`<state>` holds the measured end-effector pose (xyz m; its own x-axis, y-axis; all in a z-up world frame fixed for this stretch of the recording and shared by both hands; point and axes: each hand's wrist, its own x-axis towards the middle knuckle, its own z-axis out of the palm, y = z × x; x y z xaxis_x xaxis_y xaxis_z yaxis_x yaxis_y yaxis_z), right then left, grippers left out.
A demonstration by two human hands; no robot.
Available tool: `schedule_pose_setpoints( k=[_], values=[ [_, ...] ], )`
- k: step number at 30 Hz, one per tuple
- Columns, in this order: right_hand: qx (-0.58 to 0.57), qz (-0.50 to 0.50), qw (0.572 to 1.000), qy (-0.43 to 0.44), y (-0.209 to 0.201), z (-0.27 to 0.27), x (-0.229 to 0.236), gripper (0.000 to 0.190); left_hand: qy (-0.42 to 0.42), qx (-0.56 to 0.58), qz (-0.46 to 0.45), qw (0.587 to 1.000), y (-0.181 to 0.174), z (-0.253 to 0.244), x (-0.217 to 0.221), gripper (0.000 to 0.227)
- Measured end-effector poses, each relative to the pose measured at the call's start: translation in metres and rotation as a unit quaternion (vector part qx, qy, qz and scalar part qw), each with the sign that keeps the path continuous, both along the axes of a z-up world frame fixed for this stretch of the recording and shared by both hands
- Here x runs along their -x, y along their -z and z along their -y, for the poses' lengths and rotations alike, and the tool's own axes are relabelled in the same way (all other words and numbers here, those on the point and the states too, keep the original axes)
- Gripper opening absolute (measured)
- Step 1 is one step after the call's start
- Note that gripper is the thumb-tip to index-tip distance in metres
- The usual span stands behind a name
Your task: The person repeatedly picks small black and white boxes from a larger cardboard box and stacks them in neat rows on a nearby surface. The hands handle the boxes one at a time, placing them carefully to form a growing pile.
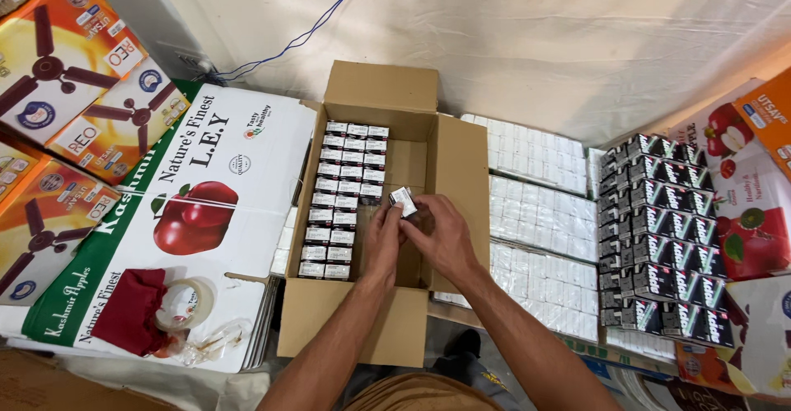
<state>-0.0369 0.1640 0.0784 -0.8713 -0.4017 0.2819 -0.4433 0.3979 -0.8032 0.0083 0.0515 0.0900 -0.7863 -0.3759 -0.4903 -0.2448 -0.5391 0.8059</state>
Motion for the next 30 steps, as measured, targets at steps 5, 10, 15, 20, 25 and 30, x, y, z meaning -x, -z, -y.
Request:
schedule_pose_setpoints(
  k=[5, 10, 15, 20, 25, 30],
  values=[
    [0.001, 0.014, 1.0, 0.018, -0.036, -0.065, -0.01, 0.066, 0.084, -0.046, 0.0, 0.995, -0.009, -0.03, 0.014, 0.043],
    [0.001, 0.066, 0.997, 0.029, -0.051, -0.138, -0.02, 0.088, 0.226, -0.03, 0.027, 0.973, -0.031, -0.09, 0.021, 0.051],
    [-0.056, 0.04, 0.994, 0.08, -0.053, -0.211, -0.038, 0.09, 0.315, -0.084, 0.064, 0.943, -0.021, -0.16, 0.028, 0.062],
    [-0.075, -0.032, 0.99, 0.117, -0.045, -0.277, -0.062, 0.082, 0.372, -0.102, 0.092, 0.918, 0.022, -0.229, 0.029, 0.063],
    [-0.083, -0.02, 0.989, 0.119, -0.029, -0.34, -0.076, 0.066, 0.445, -0.064, 0.116, 0.886, 0.038, -0.276, 0.014, 0.072],
    [-0.227, 0.064, 0.964, 0.124, -0.026, -0.39, -0.076, 0.066, 0.475, -0.059, 0.1, 0.872, 0.05, -0.312, 0.003, 0.072]
  ],
)
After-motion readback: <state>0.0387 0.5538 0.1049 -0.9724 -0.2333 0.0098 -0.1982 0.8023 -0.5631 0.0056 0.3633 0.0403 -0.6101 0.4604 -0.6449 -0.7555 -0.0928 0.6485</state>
